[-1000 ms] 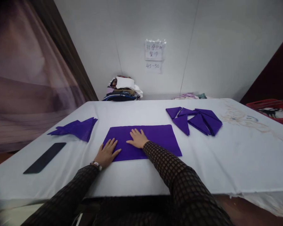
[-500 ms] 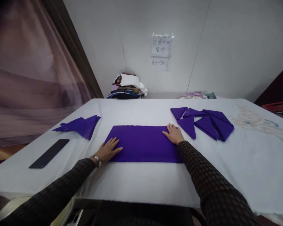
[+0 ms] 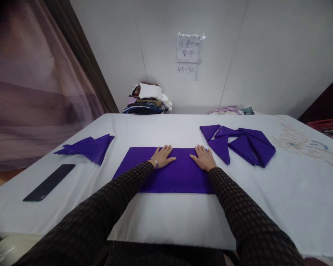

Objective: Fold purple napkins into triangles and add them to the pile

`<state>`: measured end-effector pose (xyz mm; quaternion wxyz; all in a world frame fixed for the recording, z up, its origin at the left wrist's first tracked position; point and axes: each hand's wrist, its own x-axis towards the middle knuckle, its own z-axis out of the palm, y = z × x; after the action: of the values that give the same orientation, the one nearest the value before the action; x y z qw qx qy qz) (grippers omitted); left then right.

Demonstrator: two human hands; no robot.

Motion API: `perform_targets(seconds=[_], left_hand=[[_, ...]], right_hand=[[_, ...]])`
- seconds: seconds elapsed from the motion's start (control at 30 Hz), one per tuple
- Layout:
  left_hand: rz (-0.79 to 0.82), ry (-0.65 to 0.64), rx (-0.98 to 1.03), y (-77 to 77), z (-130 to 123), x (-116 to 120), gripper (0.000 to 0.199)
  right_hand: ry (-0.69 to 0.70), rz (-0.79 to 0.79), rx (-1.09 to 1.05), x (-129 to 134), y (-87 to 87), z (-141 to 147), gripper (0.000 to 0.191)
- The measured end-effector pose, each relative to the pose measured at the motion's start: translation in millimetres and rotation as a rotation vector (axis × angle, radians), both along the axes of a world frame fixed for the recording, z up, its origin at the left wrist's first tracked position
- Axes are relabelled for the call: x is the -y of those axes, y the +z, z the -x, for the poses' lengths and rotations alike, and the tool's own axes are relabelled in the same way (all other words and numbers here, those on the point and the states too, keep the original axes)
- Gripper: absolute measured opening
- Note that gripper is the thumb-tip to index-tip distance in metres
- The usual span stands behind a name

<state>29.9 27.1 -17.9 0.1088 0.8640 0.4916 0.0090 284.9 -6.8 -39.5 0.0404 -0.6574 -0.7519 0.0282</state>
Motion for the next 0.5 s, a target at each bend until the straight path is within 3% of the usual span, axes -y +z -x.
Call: perform_targets(seconds=[0.1,0.27,0.33,0.4,0.5], left_hand=[[-0.019,0.131,-0.03,-1.0,54,-9,0.077],[-0.094,0.549,-0.156,3.7,178,-10,0.071],[-0.109,0.617,-0.184,7.4,212,-4,0.072],[-0.103,0.653,-0.186,11.9,226,6,0.072],[-0.122,0.624,-0.153,16.3,213,31,0.068]], right_hand=[[0.008,-0.005,-0.004,0,-1.6,-1,0.072],[0.007,-0.009,-0.005,-1,-2.6,-2,0.071],[0.006,-0.005,-0.005,-1,-1.7,-2,0.071],[0.005,0.0,-0.002,0,-0.9,-1,0.071],[0.0,0.005,0.012,1,-0.3,0,0.069]])
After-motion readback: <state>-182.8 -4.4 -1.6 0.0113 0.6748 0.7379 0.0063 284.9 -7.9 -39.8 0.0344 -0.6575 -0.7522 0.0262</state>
